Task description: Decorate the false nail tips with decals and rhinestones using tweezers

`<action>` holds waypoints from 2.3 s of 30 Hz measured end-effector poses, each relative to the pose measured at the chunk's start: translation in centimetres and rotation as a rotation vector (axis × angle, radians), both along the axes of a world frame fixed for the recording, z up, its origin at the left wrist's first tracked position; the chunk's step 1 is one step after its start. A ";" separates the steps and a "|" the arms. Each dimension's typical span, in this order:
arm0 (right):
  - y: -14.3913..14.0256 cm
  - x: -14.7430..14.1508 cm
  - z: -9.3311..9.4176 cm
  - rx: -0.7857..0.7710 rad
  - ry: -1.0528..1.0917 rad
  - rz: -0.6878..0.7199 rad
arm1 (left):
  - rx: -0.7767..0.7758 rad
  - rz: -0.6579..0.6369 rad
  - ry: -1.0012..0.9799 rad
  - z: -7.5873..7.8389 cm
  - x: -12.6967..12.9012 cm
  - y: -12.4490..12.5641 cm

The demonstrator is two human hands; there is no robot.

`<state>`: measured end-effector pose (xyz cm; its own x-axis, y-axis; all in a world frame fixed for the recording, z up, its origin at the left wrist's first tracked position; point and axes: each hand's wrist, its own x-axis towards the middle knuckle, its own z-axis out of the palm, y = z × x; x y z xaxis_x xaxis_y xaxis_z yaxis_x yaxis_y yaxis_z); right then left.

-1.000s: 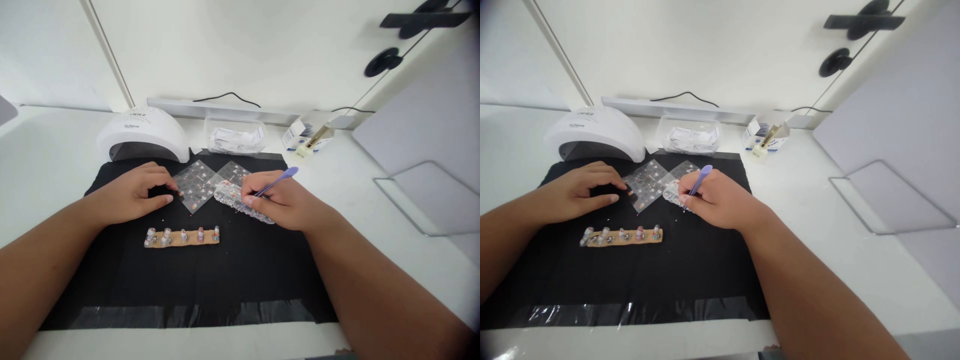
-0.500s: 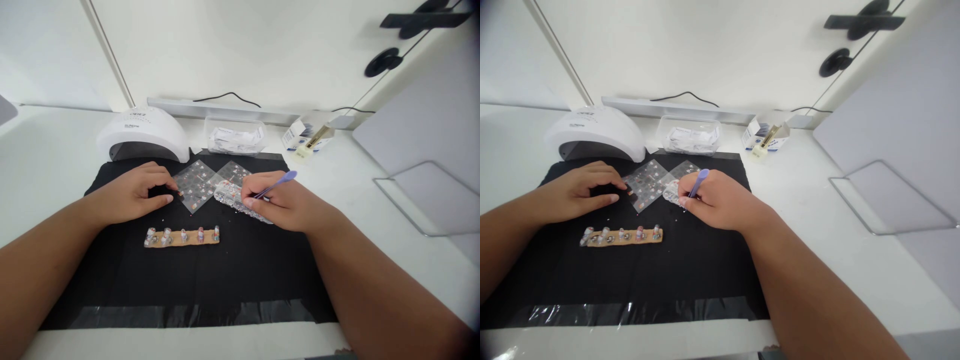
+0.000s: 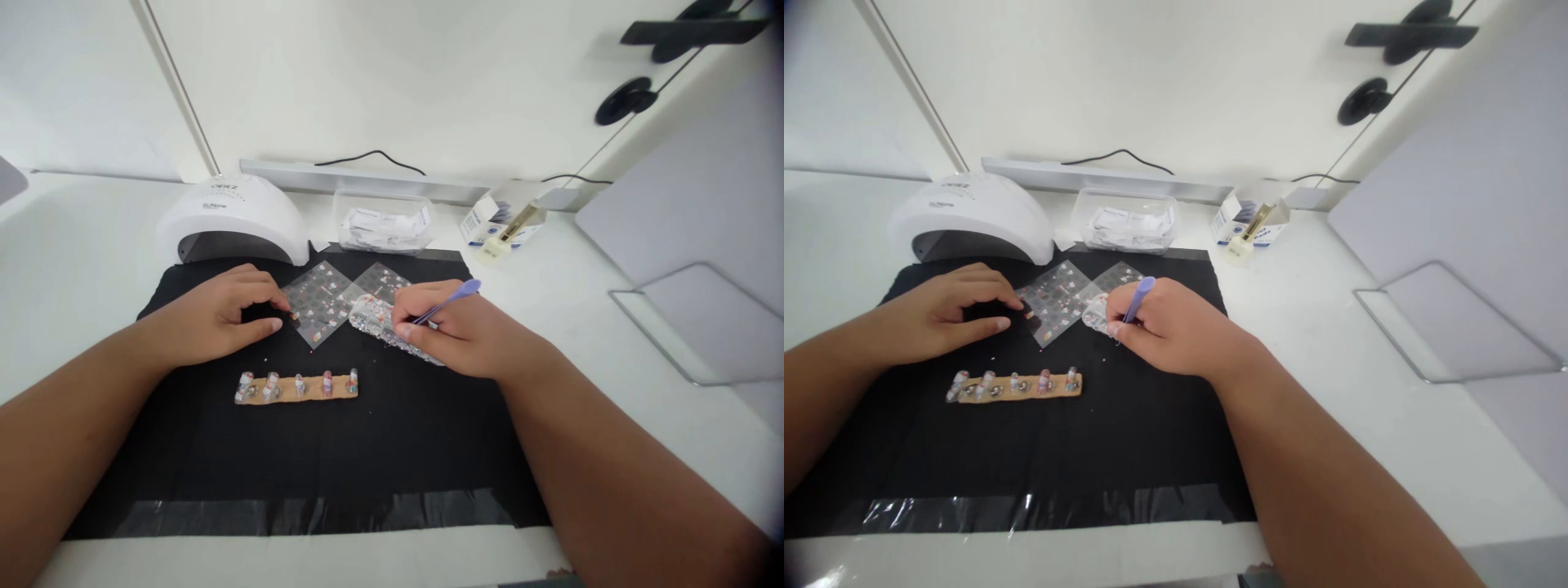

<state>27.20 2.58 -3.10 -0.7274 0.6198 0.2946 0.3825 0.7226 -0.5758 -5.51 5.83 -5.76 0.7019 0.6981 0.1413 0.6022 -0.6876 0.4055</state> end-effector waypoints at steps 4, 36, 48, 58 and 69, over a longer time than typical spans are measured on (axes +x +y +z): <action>0.0 0.0 0.0 0.014 0.002 0.003 | 0.001 0.002 -0.001 0.0 0.1 0.0; 0.1 -0.1 -0.1 0.002 0.010 -0.003 | -0.015 0.005 0.014 0.0 0.0 0.1; 0.2 -0.1 -0.4 -0.056 0.108 -0.005 | -0.018 0.003 0.007 0.0 0.1 0.1; 0.3 -0.2 -0.6 -0.200 0.296 -0.067 | -0.024 0.013 0.004 0.1 0.1 0.0; 0.1 -0.6 -1.6 -0.417 0.504 -0.066 | -0.021 0.000 0.007 0.0 0.0 0.1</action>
<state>26.63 2.69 -4.67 -0.5195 0.7943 0.3151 0.0283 0.3846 -0.9227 -5.46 5.88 -5.72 0.7027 0.7010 0.1217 0.6053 -0.6790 0.4154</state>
